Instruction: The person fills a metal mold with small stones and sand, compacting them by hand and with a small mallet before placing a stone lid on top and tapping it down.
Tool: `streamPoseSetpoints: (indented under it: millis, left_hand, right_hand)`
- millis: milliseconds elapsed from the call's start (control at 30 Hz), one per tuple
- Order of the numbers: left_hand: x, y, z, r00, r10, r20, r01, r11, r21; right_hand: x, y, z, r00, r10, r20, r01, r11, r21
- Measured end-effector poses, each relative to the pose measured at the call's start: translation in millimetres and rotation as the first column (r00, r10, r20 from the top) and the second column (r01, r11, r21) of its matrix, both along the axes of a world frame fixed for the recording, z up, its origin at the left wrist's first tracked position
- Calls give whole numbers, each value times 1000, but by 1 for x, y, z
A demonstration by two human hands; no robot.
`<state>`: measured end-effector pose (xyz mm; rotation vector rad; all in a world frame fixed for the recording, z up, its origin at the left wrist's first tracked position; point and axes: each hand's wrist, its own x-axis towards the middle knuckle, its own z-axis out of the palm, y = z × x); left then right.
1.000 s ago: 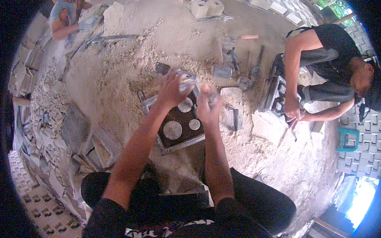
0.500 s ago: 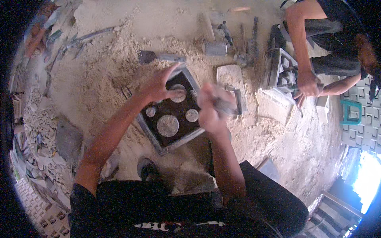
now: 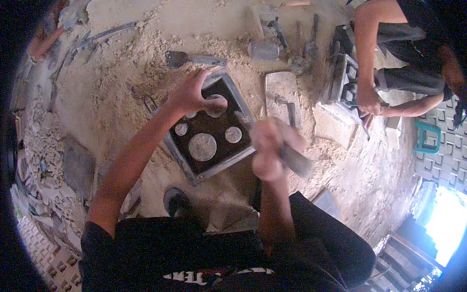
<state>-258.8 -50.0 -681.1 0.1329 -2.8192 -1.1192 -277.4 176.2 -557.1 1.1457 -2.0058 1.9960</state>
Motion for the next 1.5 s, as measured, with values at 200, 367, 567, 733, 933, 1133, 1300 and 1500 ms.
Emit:
streamPoseSetpoints:
  millis: [200,367,567,733,933,1133,1300,1500]
  left_hand:
    - [-4,-2,7,999,20,27,-20,1000,13]
    - [-3,3,15,994,20,104,-22,1000,21]
    - [-6,1,16,998,12,64,-17,996,89]
    - [-9,2,11,995,70,70,-66,996,-56]
    - [-3,1,20,992,72,101,-80,993,83]
    - [-2,-6,13,999,25,35,-29,990,135]
    - [-7,-12,-6,998,-44,-37,51,978,200]
    - [-3,-12,5,994,-109,-29,113,971,212]
  right_hand:
    - [10,5,1,871,-58,487,142,980,-138]
    - [1,1,-19,897,-220,384,185,975,126]
    - [7,6,-42,872,-135,470,181,982,-55]
    - [-4,17,-30,936,132,325,-86,984,-154]
    - [-33,7,-8,850,362,384,-474,843,255]
    - [-6,-33,-13,831,-19,557,-203,921,333]
    - [1,-37,-38,980,107,166,-175,857,484]
    - [16,-48,-60,920,46,389,-86,993,86]
